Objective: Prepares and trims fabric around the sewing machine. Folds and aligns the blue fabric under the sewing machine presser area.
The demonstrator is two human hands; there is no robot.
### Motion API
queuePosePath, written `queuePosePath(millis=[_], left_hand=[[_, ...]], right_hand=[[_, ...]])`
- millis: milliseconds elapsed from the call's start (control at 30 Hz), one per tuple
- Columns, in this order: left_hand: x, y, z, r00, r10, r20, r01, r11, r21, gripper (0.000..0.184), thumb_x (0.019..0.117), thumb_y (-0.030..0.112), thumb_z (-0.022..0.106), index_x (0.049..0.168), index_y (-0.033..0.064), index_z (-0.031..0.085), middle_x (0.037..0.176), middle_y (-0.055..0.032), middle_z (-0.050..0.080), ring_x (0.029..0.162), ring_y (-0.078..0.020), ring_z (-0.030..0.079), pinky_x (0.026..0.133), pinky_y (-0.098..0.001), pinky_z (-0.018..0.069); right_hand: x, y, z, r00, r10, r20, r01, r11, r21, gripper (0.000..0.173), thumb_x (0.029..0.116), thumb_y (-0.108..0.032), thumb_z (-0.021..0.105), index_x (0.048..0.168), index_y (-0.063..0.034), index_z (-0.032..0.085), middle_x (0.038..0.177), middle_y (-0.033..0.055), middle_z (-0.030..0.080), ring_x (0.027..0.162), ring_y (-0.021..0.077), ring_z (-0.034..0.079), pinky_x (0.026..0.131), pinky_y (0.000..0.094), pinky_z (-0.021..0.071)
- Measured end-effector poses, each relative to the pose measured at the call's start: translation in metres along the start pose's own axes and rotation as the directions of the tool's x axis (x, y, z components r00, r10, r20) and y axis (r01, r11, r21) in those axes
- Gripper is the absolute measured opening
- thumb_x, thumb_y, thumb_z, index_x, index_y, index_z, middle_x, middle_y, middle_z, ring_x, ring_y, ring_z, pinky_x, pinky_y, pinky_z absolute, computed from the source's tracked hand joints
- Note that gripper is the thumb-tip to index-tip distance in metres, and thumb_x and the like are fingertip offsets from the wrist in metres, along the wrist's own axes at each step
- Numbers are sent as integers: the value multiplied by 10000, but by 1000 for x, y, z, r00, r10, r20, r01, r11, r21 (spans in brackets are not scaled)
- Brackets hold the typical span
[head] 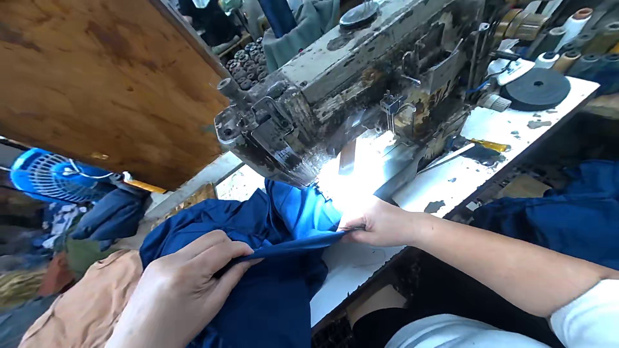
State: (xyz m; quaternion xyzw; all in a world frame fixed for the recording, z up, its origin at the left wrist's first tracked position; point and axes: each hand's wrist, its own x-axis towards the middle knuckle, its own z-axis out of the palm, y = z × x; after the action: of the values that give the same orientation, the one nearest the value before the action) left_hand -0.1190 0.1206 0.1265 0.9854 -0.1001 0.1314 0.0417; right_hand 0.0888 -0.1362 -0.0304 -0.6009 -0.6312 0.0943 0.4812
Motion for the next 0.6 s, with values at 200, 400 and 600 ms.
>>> queuePosePath(millis=[200, 400, 600], left_hand=[[6, 7, 6, 997, -39, 62, 22, 967, 252, 349, 999, 396, 535, 907, 131, 743, 890, -65, 706, 750, -221, 692, 559, -431, 505], [4, 4, 17, 995, -81, 58, 64, 964, 258, 355, 1000, 340, 495, 910, 123, 761, 907, -69, 742, 828, -249, 734, 637, -474, 562], [3, 9, 38, 990, -139, -8, 126, 915, -384, 95, 869, 205, 659, 928, 145, 704, 870, 91, 720, 835, 53, 672, 782, -153, 572]], right_hand=[[0, -1, 2, 999, -33, 4, 33, 996, -78, 223, 979, -211, 646, 925, -31, 766, 859, 90, 734, 833, 171, 688, 774, 347, 534], [0, -1, 2, 999, -28, 19, 30, 996, -88, 237, 981, -230, 647, 915, -38, 768, 836, 85, 728, 807, 164, 679, 764, 341, 526], [-3, 1, 6, 998, -59, 2, 59, 996, -72, 229, 971, -220, 655, 889, -35, 761, 808, 80, 723, 776, 154, 667, 749, 331, 510]])
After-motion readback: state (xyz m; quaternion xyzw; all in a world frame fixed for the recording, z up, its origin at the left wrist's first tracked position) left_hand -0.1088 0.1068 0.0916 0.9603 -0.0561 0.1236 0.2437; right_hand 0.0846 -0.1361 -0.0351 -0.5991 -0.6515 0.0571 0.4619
